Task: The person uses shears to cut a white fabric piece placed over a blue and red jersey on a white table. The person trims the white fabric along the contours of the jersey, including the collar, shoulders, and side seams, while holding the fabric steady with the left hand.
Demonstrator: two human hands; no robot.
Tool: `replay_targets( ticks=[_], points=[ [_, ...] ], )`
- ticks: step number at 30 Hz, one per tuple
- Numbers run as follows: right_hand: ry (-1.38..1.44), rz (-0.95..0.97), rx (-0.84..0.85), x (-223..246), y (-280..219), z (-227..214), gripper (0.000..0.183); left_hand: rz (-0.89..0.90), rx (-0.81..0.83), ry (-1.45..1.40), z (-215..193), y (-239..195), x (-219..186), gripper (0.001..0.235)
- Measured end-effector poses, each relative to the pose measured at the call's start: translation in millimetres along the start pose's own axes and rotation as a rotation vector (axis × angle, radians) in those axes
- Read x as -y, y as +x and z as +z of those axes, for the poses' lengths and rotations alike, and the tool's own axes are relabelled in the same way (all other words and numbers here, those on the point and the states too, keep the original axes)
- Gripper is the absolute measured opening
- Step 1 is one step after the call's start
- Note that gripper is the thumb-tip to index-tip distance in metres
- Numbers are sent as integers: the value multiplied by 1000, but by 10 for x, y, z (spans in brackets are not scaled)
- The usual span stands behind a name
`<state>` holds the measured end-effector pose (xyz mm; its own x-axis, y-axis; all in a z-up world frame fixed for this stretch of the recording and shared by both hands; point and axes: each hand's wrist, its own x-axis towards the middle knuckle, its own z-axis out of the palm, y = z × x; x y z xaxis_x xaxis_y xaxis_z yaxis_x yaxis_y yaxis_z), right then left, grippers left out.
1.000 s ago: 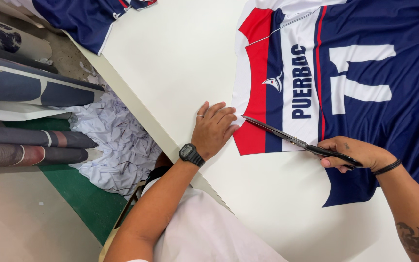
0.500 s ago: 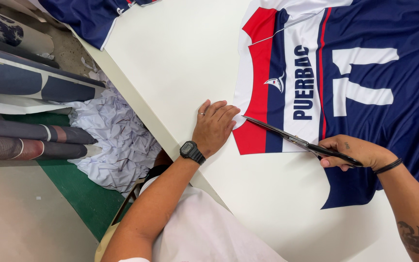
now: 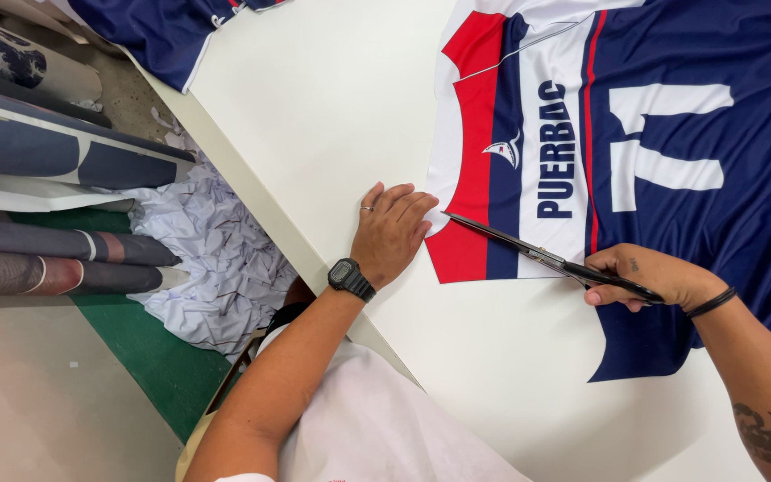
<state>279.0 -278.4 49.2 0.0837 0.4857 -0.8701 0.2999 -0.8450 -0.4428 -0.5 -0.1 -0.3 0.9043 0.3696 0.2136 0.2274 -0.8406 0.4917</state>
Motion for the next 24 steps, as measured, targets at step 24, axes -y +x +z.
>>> replay_targets(
  ticks=[24],
  points=[
    [281,-176,136,-177,-143,254,48,22,-50,-40,-18,-20,22,31]
  ],
)
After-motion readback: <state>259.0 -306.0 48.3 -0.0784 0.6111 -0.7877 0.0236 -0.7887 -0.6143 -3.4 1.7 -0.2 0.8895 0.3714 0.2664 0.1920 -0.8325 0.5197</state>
